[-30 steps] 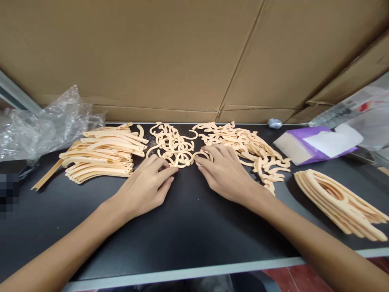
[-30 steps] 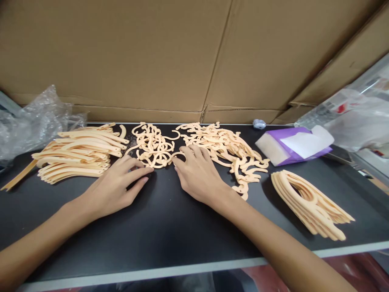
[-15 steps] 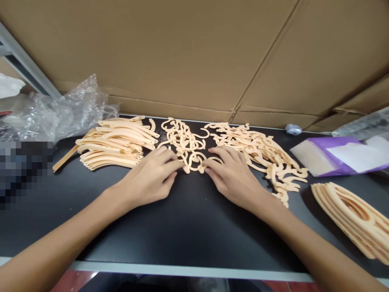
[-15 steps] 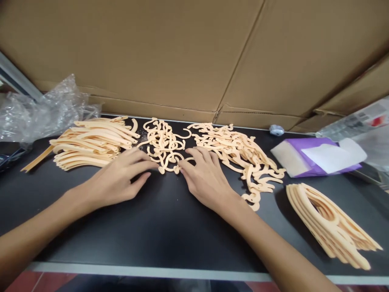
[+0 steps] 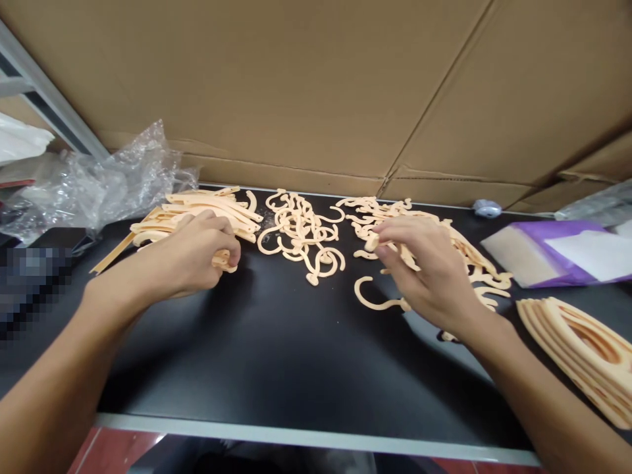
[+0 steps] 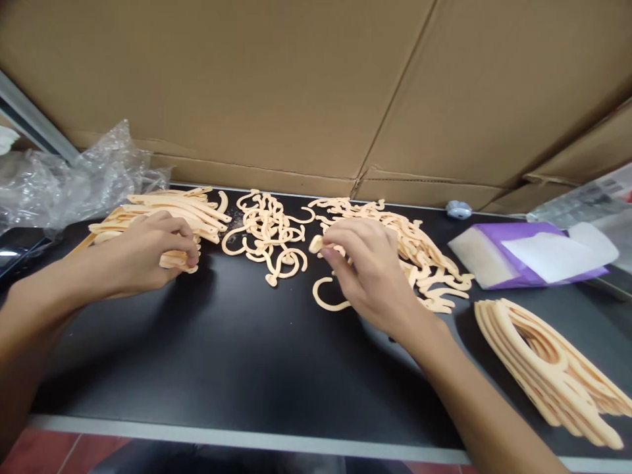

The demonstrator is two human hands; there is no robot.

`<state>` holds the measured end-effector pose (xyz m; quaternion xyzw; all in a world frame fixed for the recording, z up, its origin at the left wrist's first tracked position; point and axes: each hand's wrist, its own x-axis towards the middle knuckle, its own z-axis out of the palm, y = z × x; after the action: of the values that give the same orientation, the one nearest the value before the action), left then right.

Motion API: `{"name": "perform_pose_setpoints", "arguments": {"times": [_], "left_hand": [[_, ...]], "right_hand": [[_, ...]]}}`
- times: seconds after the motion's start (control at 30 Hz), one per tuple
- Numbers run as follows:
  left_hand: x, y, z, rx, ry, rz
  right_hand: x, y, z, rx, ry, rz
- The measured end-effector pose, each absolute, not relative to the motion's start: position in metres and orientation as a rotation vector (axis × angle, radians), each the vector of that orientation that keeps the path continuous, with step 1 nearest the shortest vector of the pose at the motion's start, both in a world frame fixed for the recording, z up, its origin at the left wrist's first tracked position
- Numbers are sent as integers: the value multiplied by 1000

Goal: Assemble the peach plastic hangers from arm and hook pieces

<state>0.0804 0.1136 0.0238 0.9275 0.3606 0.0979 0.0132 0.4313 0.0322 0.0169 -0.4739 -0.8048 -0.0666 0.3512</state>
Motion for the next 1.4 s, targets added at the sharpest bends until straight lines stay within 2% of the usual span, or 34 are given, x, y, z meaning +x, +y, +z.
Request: {"name": "perform_pose_setpoints", "arguments": {"times": [0.2, 0.37, 0.47, 0.67, 0.77, 0.83, 1.07, 1.4], "left_hand": [[81, 114, 24, 2894, 1125, 362], [93, 100, 33, 2915, 1086, 315], [106, 86, 43, 2778, 915, 220], [131, 62, 49, 2446, 718, 173], [144, 56, 38, 2437, 704, 268], [152, 54, 28, 2502, 675, 385], [163, 54, 4, 2699, 543, 620], [166, 51, -6, 2735, 590, 660]], "right_hand": [[444, 27, 24, -1273, -1959, -340], [432, 20, 26, -1211, -1988, -212], [423, 12, 32, -1256, -1991, 59], [413, -4, 45, -1364, -2082, 1138], [411, -2, 38, -1367, -2076, 1317], [411, 3, 30, -1407, -2008, 1263], [410, 14, 19, -1435, -1988, 723], [404, 7, 13, -1292, -2204, 566]]}}
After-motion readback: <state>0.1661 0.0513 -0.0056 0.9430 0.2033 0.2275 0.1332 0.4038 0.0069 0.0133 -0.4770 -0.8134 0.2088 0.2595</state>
